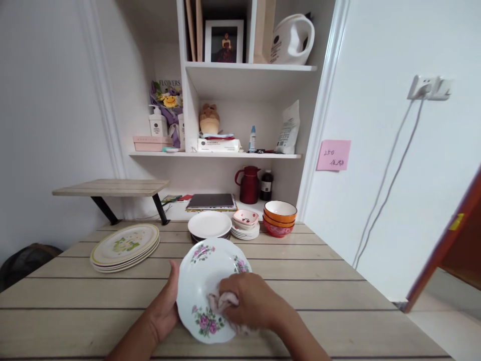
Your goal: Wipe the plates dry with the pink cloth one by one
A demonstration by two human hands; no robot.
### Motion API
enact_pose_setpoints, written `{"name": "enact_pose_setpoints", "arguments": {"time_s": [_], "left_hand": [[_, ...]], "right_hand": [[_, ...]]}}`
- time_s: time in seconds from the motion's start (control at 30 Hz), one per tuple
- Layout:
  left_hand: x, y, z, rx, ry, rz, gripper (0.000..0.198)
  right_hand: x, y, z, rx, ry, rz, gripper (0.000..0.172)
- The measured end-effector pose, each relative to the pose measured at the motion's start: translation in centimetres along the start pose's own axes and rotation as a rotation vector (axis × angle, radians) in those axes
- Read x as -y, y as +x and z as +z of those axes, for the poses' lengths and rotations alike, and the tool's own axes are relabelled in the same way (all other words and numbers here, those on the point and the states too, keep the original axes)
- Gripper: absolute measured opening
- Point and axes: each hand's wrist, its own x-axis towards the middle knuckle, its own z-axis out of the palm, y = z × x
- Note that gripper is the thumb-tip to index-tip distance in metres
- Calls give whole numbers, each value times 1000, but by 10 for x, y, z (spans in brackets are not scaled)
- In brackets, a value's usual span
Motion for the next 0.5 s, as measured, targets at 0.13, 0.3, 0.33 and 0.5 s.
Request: {"name": "enact_pose_setpoints", "arguments": {"time_s": [0.13,0.3,0.33,0.5], "left_hand": [[-1,-1,4,14,-5,-17,81],[-5,-4,10,1,-22,-101,81],[-5,-5,11,-4,-26,-117,82],[-6,-6,12,7,-14,-117,81]], "right_hand": [[18,8,14,1,87,-98,15],[31,23,24,-229,-21,19,19],[30,25,24,-269,-42,53,21],[7,26,13,-439,-95,280,25]]}}
